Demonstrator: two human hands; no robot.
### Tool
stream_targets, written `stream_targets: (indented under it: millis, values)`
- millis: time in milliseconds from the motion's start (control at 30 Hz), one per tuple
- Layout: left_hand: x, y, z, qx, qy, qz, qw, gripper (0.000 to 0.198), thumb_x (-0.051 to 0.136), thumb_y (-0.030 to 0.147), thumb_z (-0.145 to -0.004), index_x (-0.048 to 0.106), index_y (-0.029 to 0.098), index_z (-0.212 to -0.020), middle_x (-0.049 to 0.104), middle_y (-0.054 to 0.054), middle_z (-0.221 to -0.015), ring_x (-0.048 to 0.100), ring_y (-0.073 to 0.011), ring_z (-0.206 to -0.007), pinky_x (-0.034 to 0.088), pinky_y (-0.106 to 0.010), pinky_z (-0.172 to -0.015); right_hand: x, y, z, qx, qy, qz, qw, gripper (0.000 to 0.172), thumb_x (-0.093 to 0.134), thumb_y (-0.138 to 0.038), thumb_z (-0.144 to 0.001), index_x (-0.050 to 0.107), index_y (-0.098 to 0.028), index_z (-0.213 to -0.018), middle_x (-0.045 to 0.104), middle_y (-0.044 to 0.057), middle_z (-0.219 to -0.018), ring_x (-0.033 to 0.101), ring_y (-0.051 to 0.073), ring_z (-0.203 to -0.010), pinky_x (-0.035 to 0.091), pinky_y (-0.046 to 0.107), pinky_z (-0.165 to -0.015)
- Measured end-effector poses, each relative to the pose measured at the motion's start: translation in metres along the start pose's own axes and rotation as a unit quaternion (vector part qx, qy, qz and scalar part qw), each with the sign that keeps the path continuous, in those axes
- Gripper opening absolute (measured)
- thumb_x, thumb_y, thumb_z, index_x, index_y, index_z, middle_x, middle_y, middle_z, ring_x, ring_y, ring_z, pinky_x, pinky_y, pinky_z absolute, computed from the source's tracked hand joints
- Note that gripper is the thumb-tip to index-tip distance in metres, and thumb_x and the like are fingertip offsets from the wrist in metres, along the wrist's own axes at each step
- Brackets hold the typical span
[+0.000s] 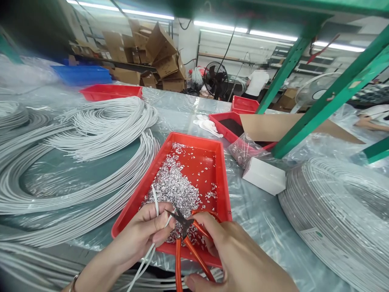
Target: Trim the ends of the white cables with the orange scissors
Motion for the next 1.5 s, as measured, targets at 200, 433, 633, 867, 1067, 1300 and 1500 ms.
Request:
stream_targets:
  millis: [200, 433, 633, 867, 1067, 1300, 1500]
  values:
    - [0.002, 0.001, 0.0, -0.005, 0.003, 0.0, 1.0, 0.028, 0.052, 0.038, -0.084, 0.052, 0.011, -0.075, 0.03, 0.006, -0.046, 0.021, -0.0051, -0.043, 0.014, -0.023, -0.045, 0.004, 0.003, 0.004, 0.007, 0.002, -0.002, 1.0, 0.06, 0.056, -0.032, -0.067, 0.04, -0.028, -0.125, 0.059, 0.01, -0.098, 0.061, 0.026, -0.082, 0.054, 0.039, -0.066]
    - [0.003, 0.004, 0.0, 0.001, -0.001, -0.011, 1.0, 0.028, 0.05, 0.037, -0.085, 0.052, 0.011, -0.074, 0.03, 0.005, -0.046, 0.022, -0.0056, -0.043, 0.014, -0.023, -0.045, -0.009, 0.002, 0.004, -0.031, 0.058, -0.021, 0.998, 0.056, 0.054, -0.03, -0.073, 0.035, -0.031, -0.126, 0.061, 0.007, -0.091, 0.063, 0.021, -0.076, 0.055, 0.03, -0.061]
    - [0.003, 0.004, 0.001, -0.002, -0.001, 0.003, 1.0, 0.027, 0.05, 0.035, -0.085, 0.052, 0.011, -0.074, 0.029, 0.005, -0.047, 0.021, -0.0053, -0.043, 0.013, -0.023, -0.044, -0.007, -0.002, 0.005, -0.048, 0.057, -0.003, 0.997, 0.057, 0.057, -0.029, -0.067, 0.041, -0.029, -0.121, 0.062, 0.009, -0.091, 0.063, 0.023, -0.071, 0.054, 0.028, -0.051]
    - [0.003, 0.003, 0.001, -0.005, -0.006, 0.005, 1.0, 0.026, 0.052, 0.035, -0.084, 0.053, 0.011, -0.074, 0.03, 0.005, -0.047, 0.021, -0.0046, -0.043, 0.013, -0.022, -0.044, -0.002, 0.001, 0.003, -0.032, 0.028, -0.013, 0.999, 0.055, 0.054, -0.028, -0.068, 0.04, -0.029, -0.121, 0.06, 0.008, -0.096, 0.061, 0.024, -0.079, 0.055, 0.034, -0.061]
    - [0.001, 0.0, -0.001, -0.001, -0.021, 0.02, 1.0, 0.028, 0.056, 0.037, -0.081, 0.055, 0.011, -0.072, 0.033, 0.004, -0.049, 0.023, -0.0038, -0.043, 0.016, -0.02, -0.043, -0.009, -0.004, 0.002, -0.06, 0.026, -0.018, 0.998, 0.06, 0.055, -0.025, -0.069, 0.032, -0.035, -0.124, 0.06, 0.003, -0.099, 0.061, 0.021, -0.084, 0.055, 0.032, -0.066]
    - [0.001, 0.002, 0.0, 0.021, -0.04, 0.014, 0.999, 0.026, 0.051, 0.033, -0.085, 0.054, 0.01, -0.072, 0.031, 0.004, -0.048, 0.024, -0.0038, -0.043, 0.017, -0.019, -0.043, -0.016, -0.013, -0.003, -0.049, 0.01, -0.046, 0.998, 0.047, 0.051, -0.021, -0.071, 0.042, -0.029, -0.117, 0.061, 0.0, -0.094, 0.06, 0.014, -0.074, 0.052, 0.024, -0.062]
    - [0.005, 0.007, 0.003, 0.026, -0.069, 0.087, 0.993, 0.03, 0.052, 0.03, -0.084, 0.042, 0.012, -0.063, 0.026, 0.005, -0.046, 0.022, -0.0043, -0.042, 0.016, -0.018, -0.041, -0.017, 0.006, -0.013, 0.008, 0.087, -0.042, 0.995, 0.032, 0.049, -0.029, -0.082, 0.05, -0.016, -0.111, 0.054, 0.002, -0.064, 0.054, 0.017, -0.059, 0.044, 0.025, -0.053]
Point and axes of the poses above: each hand's wrist, its own z-axis away from the middle knuckle, its own x-axis out of the palm, y = z × x, the point moved 6 cm from there along -z, towards the middle knuckle
